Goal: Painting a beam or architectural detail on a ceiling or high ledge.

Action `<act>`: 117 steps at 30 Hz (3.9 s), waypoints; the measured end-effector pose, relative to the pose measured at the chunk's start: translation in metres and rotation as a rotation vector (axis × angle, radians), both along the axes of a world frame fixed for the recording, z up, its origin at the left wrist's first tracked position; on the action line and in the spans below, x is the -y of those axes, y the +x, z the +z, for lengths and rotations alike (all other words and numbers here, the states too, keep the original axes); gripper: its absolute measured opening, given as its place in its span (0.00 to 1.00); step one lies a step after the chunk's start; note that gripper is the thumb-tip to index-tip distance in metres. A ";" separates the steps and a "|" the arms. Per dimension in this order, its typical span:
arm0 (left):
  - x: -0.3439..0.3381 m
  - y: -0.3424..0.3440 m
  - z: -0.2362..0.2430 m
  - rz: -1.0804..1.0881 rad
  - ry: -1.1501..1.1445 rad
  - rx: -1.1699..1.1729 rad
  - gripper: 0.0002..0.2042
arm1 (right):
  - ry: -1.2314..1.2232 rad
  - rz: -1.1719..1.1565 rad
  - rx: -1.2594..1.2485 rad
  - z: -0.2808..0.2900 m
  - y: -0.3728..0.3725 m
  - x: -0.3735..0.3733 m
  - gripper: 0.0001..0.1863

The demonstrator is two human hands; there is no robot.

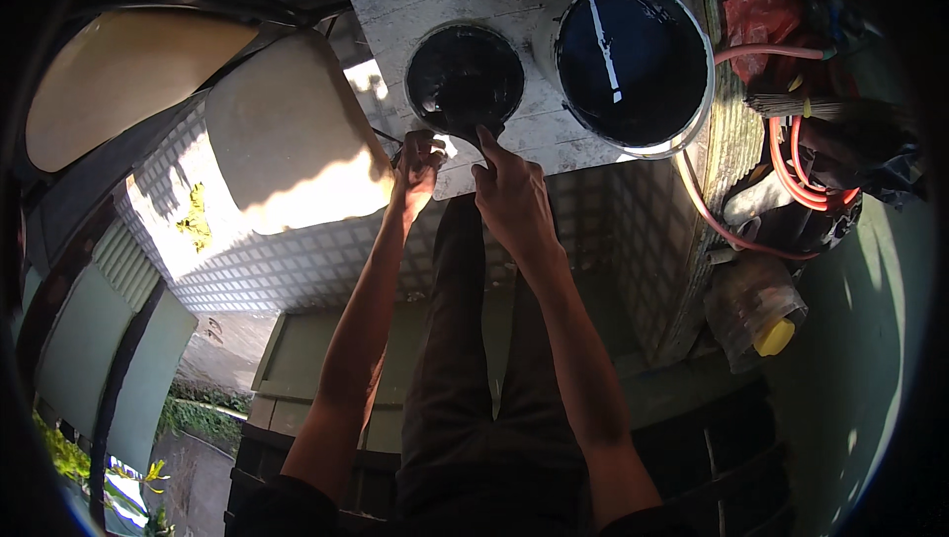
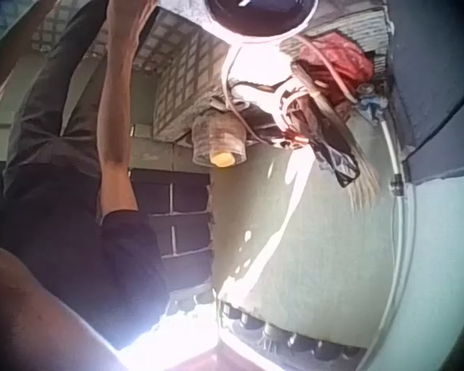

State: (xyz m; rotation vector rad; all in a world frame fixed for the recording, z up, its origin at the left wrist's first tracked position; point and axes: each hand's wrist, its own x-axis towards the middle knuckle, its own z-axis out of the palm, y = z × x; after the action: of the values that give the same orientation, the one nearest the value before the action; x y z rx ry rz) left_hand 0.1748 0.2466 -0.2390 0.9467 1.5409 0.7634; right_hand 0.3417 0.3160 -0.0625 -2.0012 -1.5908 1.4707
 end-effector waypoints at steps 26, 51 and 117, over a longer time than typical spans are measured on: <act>-0.021 -0.008 0.029 -0.074 -0.038 -0.249 0.07 | -0.431 -0.874 -0.597 -0.070 -0.028 0.069 0.13; -0.018 -0.010 0.027 -0.071 0.015 -0.202 0.05 | -0.498 -0.767 -0.404 -0.007 -0.015 0.044 0.16; -0.009 -0.011 0.022 -0.098 0.048 -0.164 0.13 | 0.011 -0.161 0.276 -0.029 -0.036 0.056 0.26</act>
State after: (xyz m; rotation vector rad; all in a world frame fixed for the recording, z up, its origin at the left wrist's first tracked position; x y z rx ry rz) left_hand 0.1639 0.2559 -0.2171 1.1356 1.6107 0.6690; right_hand 0.3059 0.2599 -0.0918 -2.3469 -1.4842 1.1667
